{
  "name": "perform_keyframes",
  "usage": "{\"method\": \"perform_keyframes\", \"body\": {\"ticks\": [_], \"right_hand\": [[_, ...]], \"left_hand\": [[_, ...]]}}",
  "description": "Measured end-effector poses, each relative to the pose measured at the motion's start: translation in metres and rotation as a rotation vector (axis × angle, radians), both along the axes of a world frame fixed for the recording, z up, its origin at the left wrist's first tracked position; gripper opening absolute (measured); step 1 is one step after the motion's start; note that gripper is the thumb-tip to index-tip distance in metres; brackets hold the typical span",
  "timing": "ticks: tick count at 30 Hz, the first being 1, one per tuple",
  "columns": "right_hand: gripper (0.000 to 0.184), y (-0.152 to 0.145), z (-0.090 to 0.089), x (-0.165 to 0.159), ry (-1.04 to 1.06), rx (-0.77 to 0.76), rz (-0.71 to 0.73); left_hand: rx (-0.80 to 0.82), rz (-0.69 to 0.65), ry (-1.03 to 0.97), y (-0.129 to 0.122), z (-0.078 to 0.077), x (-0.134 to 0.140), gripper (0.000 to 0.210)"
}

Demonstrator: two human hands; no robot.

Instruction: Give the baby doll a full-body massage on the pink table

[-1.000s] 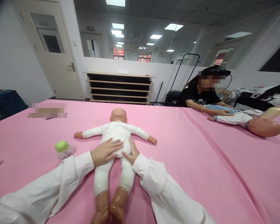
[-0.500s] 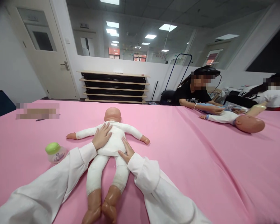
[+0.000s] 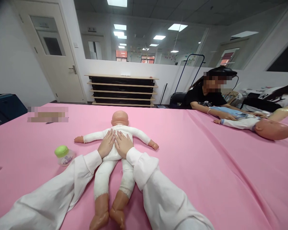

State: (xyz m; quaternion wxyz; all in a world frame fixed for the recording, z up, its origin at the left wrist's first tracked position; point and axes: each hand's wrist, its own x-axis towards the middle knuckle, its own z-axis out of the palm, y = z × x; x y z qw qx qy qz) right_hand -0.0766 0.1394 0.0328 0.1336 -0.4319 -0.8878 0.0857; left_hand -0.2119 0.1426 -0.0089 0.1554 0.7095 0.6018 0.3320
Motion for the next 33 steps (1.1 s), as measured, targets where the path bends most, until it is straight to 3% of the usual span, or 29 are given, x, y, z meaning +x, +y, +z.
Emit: {"method": "perform_keyframes", "body": {"ticks": [6, 9, 12, 15, 20, 23, 26, 29, 33], "right_hand": [[0.051, 0.031, 0.0, 0.0, 0.068, -0.075, -0.069], [0.051, 0.039, -0.007, 0.008, 0.161, -0.084, -0.181], [0.054, 0.039, -0.019, 0.02, 0.255, -0.165, -0.306], [0.06, 0.025, -0.033, 0.035, 0.345, -0.26, -0.321], [0.084, -0.032, -0.059, 0.067, 0.379, -0.172, -0.072], [0.081, -0.072, -0.066, 0.083, 0.326, -0.051, 0.075], [0.061, -0.107, -0.06, 0.092, 0.282, -0.017, 0.168], [0.043, -0.133, -0.044, 0.096, 0.271, -0.077, 0.256], [0.03, -0.136, -0.024, 0.098, 0.368, -0.25, 0.476]], "left_hand": [[-0.009, 0.007, 0.047, -0.007, 0.004, 0.003, 0.05], [-0.023, 0.004, 0.049, -0.01, 0.007, 0.002, 0.049], [-0.029, 0.017, 0.039, -0.011, 0.009, 0.001, 0.05], [-0.018, 0.038, 0.018, -0.011, 0.008, 0.0, 0.05], [-0.002, 0.048, -0.009, -0.009, 0.004, 0.0, 0.049], [0.016, 0.052, -0.014, -0.009, 0.003, 0.0, 0.048], [0.03, 0.063, -0.019, -0.009, 0.002, 0.0, 0.048], [0.029, 0.061, -0.016, -0.009, 0.004, 0.0, 0.048], [0.015, 0.047, -0.007, -0.01, 0.006, 0.0, 0.049]]}}
